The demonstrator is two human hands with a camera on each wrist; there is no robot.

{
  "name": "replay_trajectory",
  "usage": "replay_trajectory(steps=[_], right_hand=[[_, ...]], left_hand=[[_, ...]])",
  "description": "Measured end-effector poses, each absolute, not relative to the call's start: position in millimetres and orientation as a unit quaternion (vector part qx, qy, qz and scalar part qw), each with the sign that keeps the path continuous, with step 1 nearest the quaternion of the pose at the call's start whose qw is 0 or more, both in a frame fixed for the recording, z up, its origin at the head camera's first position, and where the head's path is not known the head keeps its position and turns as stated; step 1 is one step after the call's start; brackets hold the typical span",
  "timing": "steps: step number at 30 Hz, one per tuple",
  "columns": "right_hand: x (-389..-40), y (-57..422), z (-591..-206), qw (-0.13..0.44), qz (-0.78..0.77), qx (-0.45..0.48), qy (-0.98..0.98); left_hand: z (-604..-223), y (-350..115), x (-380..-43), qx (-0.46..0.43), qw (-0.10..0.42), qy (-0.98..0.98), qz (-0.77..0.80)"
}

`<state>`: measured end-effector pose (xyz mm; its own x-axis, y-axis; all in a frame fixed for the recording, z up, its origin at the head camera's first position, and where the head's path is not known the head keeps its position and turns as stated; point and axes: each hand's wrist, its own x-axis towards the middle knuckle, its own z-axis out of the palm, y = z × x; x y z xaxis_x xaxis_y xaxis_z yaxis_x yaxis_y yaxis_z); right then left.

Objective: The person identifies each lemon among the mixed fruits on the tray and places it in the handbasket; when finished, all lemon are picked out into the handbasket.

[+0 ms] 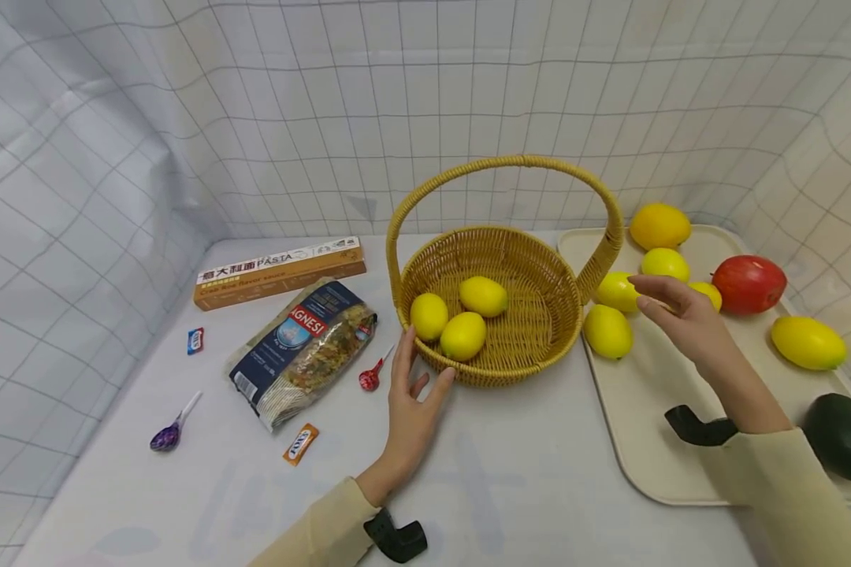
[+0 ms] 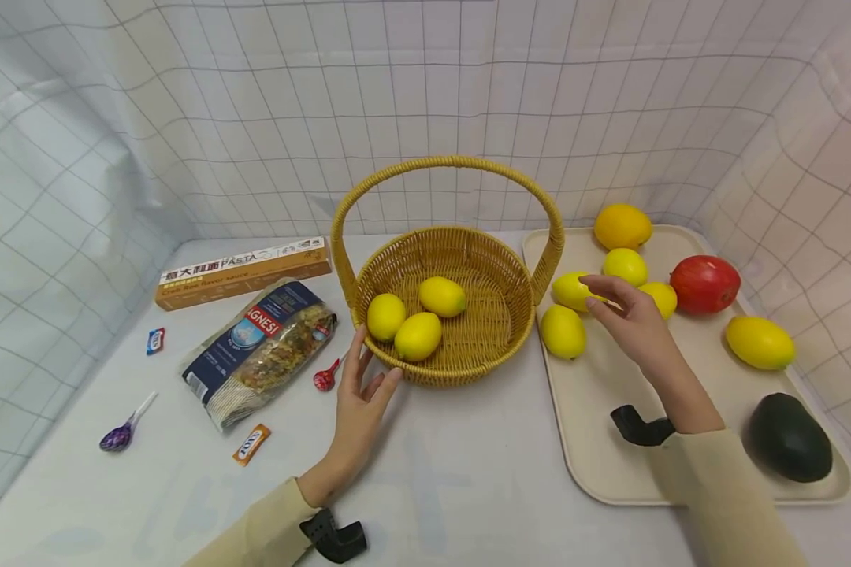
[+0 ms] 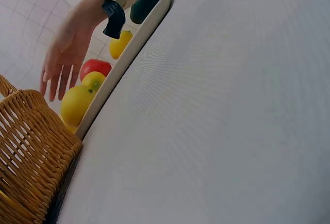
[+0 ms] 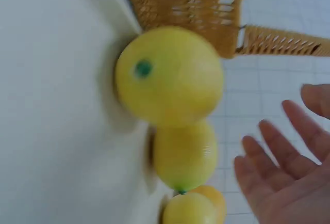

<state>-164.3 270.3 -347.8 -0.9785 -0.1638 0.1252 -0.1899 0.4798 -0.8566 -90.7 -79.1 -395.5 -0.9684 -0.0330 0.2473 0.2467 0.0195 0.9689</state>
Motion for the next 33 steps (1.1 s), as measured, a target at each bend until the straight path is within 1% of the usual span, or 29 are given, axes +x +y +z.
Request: replay_trajectory(steps=[4,7,9,13,16,22,24,26,29,33], right_hand=[[-174.9,265.9,-359.5,-0.064,0.471,0.117,-0.872],[-174.4,260.5,-367.3,-0.095,0.434,0.14,-0.885],[-172.8,257.5,-370.7,-0.098,0.405,0.152,-0.896],[-169.6,255.2,-375.9,-0.081,0.369,0.169,-0.91],[-166.7,256.3,-377.6,-0.07,0.365,0.164,-0.914],[-150.4,268.5,-368.5,-0.103,0.376,0.132,-0.911],[-142.2,272.6,-360.7,-0.119,0.385,0.139,-0.905],[-134.4,274.1,-351.9,-0.127,0.393,0.162,-0.896],[-126.6,267.7,-338.1,-0.15,0.443,0.22,-0.856],[-130.7,239.8,-325.9,-0.193,0.521,0.312,-0.77]], left_hand=[[-393.1,-80.0,-89.3,-0.078,0.101,-0.706,-0.696],[-393.0,-79.0,-88.9,-0.079,0.101,-0.706,-0.696],[-393.1,-79.2,-89.2,-0.078,0.102,-0.706,-0.696],[-392.8,-79.4,-89.6,-0.079,0.102,-0.704,-0.699],[-392.4,-79.4,-89.4,-0.079,0.099,-0.702,-0.7],[-393.9,-78.0,-89.7,-0.083,0.096,-0.701,-0.701],[-397.3,-78.5,-90.9,-0.085,0.096,-0.701,-0.702],[-403.9,-79.7,-93.4,-0.087,0.099,-0.702,-0.7],[-413.7,-81.4,-97.3,-0.084,0.104,-0.706,-0.696],[-421.6,-81.9,-100.4,-0.085,0.111,-0.708,-0.692]])
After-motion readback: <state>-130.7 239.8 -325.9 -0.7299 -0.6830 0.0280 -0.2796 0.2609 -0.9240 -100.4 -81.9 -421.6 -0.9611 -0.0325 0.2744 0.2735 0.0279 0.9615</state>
